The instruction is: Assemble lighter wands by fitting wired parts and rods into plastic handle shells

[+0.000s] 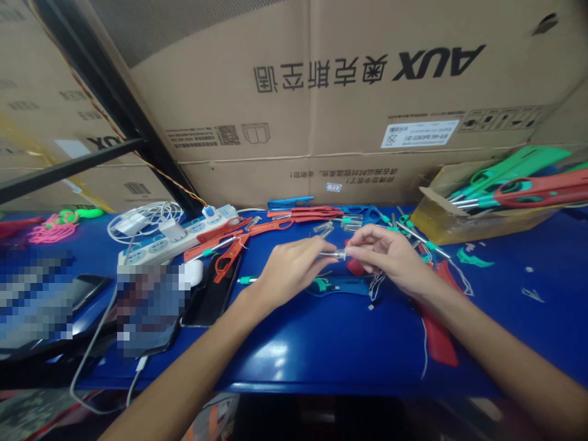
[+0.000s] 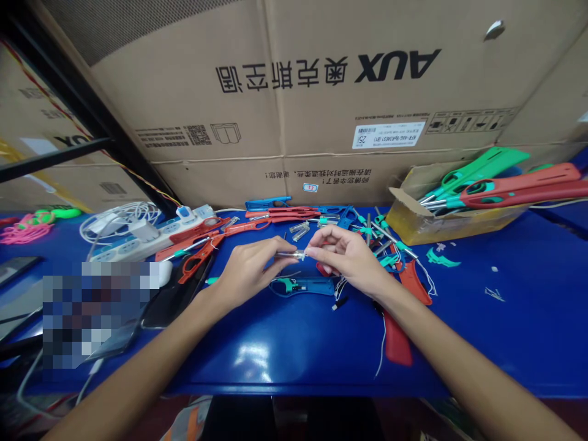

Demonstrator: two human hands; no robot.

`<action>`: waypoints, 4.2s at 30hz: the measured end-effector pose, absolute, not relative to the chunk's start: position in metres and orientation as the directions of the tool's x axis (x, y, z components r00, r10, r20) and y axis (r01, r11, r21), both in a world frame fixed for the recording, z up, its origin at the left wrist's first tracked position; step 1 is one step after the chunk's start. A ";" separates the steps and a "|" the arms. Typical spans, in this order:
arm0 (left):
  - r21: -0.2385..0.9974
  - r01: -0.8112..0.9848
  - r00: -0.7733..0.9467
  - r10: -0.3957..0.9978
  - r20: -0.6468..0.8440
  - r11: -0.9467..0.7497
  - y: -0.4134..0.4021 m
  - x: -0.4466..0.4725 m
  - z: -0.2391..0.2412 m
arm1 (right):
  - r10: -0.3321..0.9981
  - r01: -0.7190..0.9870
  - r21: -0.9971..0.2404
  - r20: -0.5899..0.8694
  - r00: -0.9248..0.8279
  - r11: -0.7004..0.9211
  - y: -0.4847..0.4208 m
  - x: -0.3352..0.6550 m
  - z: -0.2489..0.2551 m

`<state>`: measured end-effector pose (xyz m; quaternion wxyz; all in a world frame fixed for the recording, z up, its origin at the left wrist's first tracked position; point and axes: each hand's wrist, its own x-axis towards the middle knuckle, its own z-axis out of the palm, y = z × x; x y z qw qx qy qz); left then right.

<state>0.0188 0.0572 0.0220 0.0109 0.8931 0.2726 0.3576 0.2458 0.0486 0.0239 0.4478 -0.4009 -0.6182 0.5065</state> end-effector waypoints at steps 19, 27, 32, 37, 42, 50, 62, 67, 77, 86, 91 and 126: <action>0.267 0.446 0.567 0.501 0.655 -0.854 0.055 0.018 0.024 | 0.936 0.005 -0.983 0.172 -0.306 0.182 0.042 0.245 0.032; 0.300 0.424 0.577 0.510 0.638 -0.855 0.054 0.018 0.022 | 0.926 0.112 -0.968 0.178 -0.334 0.226 0.044 0.250 0.032; 0.288 0.407 0.583 0.489 0.649 -0.867 0.053 0.019 0.023 | 0.913 0.176 -0.952 0.171 -0.370 0.249 0.044 0.251 0.032; 0.280 0.399 0.593 0.478 0.647 -0.873 0.052 0.019 0.024 | 0.907 0.186 -0.957 0.135 -0.398 0.224 0.043 0.251 0.034; 0.251 0.408 0.594 0.464 0.657 -0.878 0.052 0.019 0.025 | 0.927 0.192 -0.957 0.141 -0.349 0.218 0.042 0.251 0.037; 0.241 0.413 0.580 0.458 0.674 -0.878 0.051 0.021 0.028 | 0.922 0.256 -0.948 0.080 -0.380 0.188 0.046 0.259 0.034; 0.215 0.413 0.611 0.445 0.655 -0.885 0.052 0.020 0.027 | 0.889 0.233 -0.949 0.091 -0.448 0.214 0.042 0.256 0.037; 0.219 0.412 0.613 0.447 0.652 -0.884 0.052 0.020 0.027 | 0.896 0.242 -0.944 0.105 -0.432 0.227 0.042 0.257 0.038; 0.243 0.391 0.620 0.449 0.643 -0.888 0.052 0.019 0.027 | 0.889 0.273 -0.918 0.151 -0.431 0.289 0.040 0.257 0.038; 0.317 0.337 0.580 0.461 0.672 -0.887 0.053 0.017 0.019 | 0.878 0.377 -0.840 0.216 -0.428 0.391 0.036 0.252 0.041; 0.352 0.295 0.526 0.458 0.717 -0.888 0.052 0.019 0.018 | 0.881 0.380 -0.823 0.272 -0.388 0.422 0.032 0.249 0.039; 0.397 0.565 0.652 0.686 0.322 -0.723 0.068 0.022 0.009 | 0.759 0.476 -0.776 0.005 -0.651 0.413 0.051 0.273 0.040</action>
